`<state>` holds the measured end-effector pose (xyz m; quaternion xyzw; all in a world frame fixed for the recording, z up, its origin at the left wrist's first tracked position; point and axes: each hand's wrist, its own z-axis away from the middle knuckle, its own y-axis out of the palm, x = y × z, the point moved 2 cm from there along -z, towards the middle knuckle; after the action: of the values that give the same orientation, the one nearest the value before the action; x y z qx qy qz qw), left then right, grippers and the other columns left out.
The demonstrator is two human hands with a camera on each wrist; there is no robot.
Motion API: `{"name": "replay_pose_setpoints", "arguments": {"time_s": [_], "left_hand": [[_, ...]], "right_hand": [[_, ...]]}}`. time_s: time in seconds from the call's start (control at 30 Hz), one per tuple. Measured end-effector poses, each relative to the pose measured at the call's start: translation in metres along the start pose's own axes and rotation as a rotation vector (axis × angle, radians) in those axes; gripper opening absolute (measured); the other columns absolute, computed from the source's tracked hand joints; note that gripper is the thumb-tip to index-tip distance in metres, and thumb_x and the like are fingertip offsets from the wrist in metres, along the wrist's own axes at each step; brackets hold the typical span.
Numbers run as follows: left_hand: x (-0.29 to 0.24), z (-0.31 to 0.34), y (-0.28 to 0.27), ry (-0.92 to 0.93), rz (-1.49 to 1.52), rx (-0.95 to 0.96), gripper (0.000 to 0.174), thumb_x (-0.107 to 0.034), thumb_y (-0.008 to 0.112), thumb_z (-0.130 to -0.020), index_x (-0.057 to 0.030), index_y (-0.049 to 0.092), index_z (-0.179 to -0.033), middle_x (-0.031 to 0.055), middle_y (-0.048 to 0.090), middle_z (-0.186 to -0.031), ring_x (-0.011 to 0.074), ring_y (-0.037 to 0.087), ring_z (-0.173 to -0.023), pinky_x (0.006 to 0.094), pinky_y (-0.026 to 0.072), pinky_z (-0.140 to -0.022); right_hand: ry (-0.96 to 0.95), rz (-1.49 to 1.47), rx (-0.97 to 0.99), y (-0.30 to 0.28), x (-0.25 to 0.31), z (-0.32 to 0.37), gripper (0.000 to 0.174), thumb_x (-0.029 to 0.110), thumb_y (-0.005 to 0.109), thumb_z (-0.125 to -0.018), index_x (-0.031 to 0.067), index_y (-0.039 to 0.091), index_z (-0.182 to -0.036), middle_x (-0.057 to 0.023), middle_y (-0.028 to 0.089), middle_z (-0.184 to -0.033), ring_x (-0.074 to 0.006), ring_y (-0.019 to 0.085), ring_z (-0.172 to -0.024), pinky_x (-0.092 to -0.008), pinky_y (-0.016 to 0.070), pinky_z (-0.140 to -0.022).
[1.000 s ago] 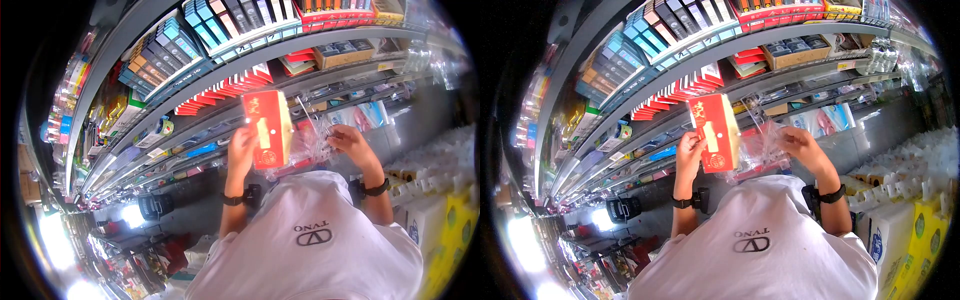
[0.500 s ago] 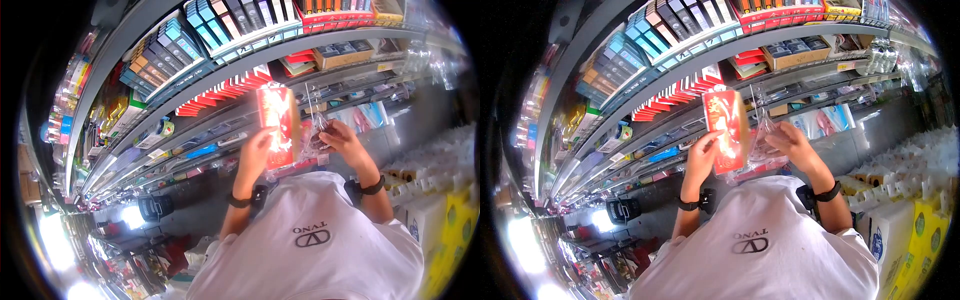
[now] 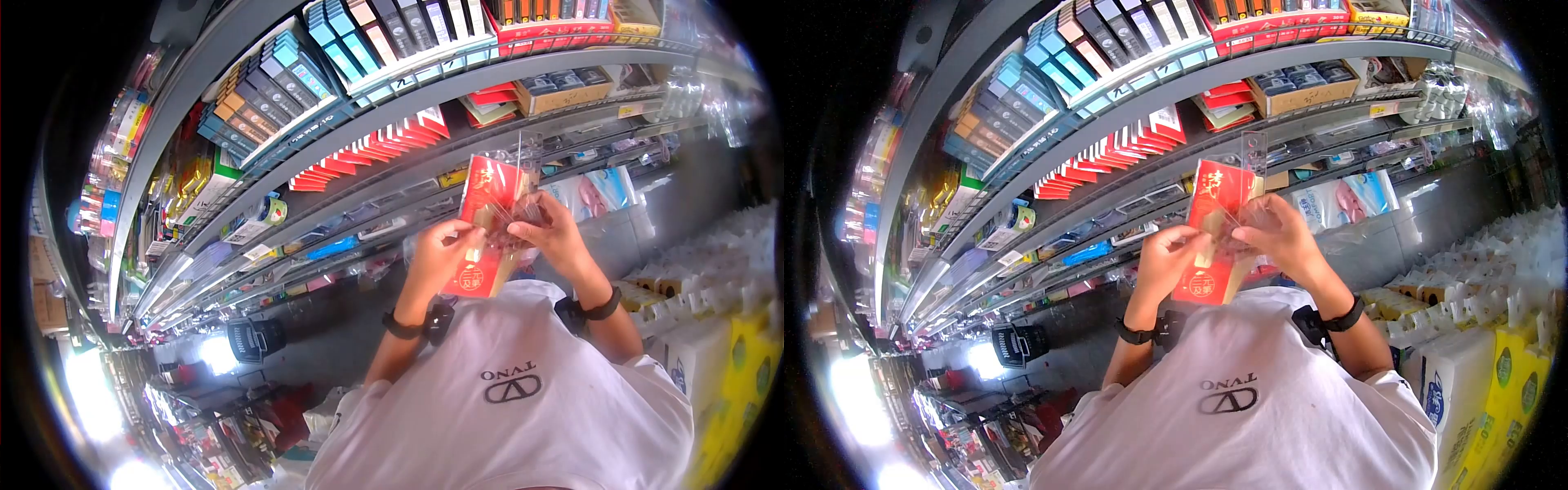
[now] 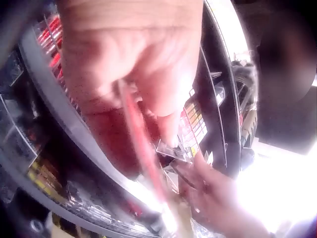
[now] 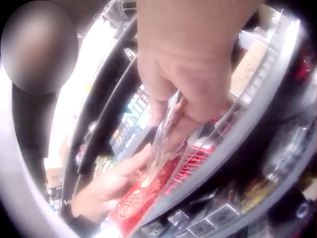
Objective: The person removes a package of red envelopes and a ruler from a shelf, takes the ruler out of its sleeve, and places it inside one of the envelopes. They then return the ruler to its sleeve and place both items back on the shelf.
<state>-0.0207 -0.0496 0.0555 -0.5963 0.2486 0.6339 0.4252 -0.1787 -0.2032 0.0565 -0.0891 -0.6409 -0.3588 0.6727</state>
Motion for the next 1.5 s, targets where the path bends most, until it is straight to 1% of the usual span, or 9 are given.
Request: {"name": "replay_pose_setpoints", "arguments": {"time_s": [0.23, 0.47, 0.8, 0.9, 1.03, 1.2, 1.3, 1.4, 1.5], "left_hand": [[0.017, 0.001, -0.031, -0.022, 0.149, -0.161, 0.032, -0.022, 0.071, -0.095, 0.0073, 0.07, -0.107, 0.0078, 0.074, -0.095, 0.0084, 0.068, -0.085, 0.0234, 0.0531, -0.073], [0.02, 0.002, -0.034, -0.021, 0.136, -0.172, 0.032, -0.022, 0.07, -0.096, 0.0068, 0.07, -0.108, 0.0044, 0.071, -0.088, 0.0043, 0.064, -0.076, 0.0207, 0.0494, -0.066], [0.011, 0.002, -0.021, -0.003, -0.005, -0.174, 0.027, -0.02, 0.072, -0.094, 0.0052, 0.071, -0.103, -0.0011, 0.066, -0.077, 0.0012, 0.056, -0.07, 0.0197, 0.0447, -0.061], [0.006, -0.001, -0.006, 0.079, 0.037, -0.144, 0.022, -0.017, 0.071, -0.095, 0.004, 0.072, -0.1, -0.0071, 0.061, -0.076, -0.0036, 0.044, -0.061, 0.0172, 0.0324, -0.053], [-0.003, -0.002, 0.006, 0.079, 0.019, -0.07, 0.02, -0.015, 0.071, -0.095, 0.0042, 0.072, -0.1, -0.0072, 0.059, -0.074, -0.0027, 0.046, -0.062, 0.0177, 0.0336, -0.053], [0.001, -0.003, 0.013, 0.266, -0.083, 0.034, 0.015, -0.009, 0.073, -0.092, 0.003, 0.071, -0.101, -0.0005, 0.064, -0.088, 0.0025, 0.057, -0.074, 0.0196, 0.0454, -0.063], [0.01, -0.002, 0.019, 0.22, -0.035, 0.032, 0.022, -0.016, 0.078, -0.087, 0.0009, 0.071, -0.099, 0.0065, 0.068, -0.084, 0.0075, 0.061, -0.073, 0.0246, 0.0488, -0.065], [0.003, 0.001, 0.017, 0.043, -0.027, 0.007, 0.023, -0.016, 0.078, -0.087, 0.0013, 0.071, -0.1, 0.0062, 0.071, -0.086, 0.0071, 0.061, -0.075, 0.0245, 0.0494, -0.067], [0.008, -0.001, 0.01, 0.076, 0.049, -0.042, 0.024, -0.017, 0.077, -0.088, 0.0029, 0.071, -0.101, 0.0056, 0.073, -0.087, 0.0067, 0.064, -0.078, 0.0234, 0.0501, -0.07]], "right_hand": [[-0.018, 0.14, -0.165, -0.022, 0.013, -0.001, 0.025, 0.005, 0.075, -0.089, 0.0033, 0.059, -0.108, 0.0001, 0.067, -0.09, -0.008, 0.066, -0.08, -0.0237, 0.0569, -0.071], [-0.047, 0.116, -0.173, -0.031, -0.001, -0.003, 0.027, 0.009, 0.077, -0.088, 0.0052, 0.061, -0.109, 0.0041, 0.064, -0.086, -0.0019, 0.057, -0.071, -0.0186, 0.0436, -0.056], [0.032, 0.077, -0.065, -0.007, 0.016, 0.001, 0.032, 0.006, 0.078, -0.087, 0.0007, 0.06, -0.112, -0.0004, 0.066, -0.096, -0.0054, 0.06, -0.085, -0.0223, 0.0505, -0.073], [0.045, 0.03, -0.049, 0.006, 0.024, 0.003, 0.035, 0.006, 0.079, -0.086, -0.0012, 0.058, -0.113, -0.0029, 0.067, -0.098, -0.0075, 0.062, -0.089, -0.0251, 0.0525, -0.077], [-0.1, 0.206, -0.065, 0.006, 0.006, -0.007, 0.038, 0.007, 0.081, -0.084, -0.0027, 0.055, -0.11, -0.0073, 0.068, -0.099, -0.0097, 0.066, -0.088, -0.0267, 0.0548, -0.073], [-0.081, 0.253, -0.117, 0.006, 0.004, -0.007, 0.037, 0.008, 0.081, -0.084, -0.0031, 0.052, -0.105, -0.0098, 0.068, -0.096, -0.0099, 0.067, -0.079, -0.0251, 0.055, -0.064], [-0.118, 0.331, -0.126, 0.009, 0.009, -0.003, 0.035, 0.009, 0.08, -0.086, -0.0036, 0.052, -0.104, -0.0101, 0.068, -0.095, -0.01, 0.067, -0.081, -0.0268, 0.056, -0.067], [-0.144, 0.246, -0.122, 0.003, -0.003, -0.007, 0.03, 0.01, 0.076, -0.089, -0.0023, 0.054, -0.105, -0.0088, 0.069, -0.094, -0.0105, 0.067, -0.084, -0.0277, 0.0568, -0.071], [0.023, -0.02, -0.058, 0.004, 0.009, -0.001, 0.026, 0.012, 0.072, -0.093, -0.0005, 0.057, -0.11, -0.0076, 0.07, -0.095, -0.0118, 0.068, -0.087, -0.0276, 0.0571, -0.074]]}}
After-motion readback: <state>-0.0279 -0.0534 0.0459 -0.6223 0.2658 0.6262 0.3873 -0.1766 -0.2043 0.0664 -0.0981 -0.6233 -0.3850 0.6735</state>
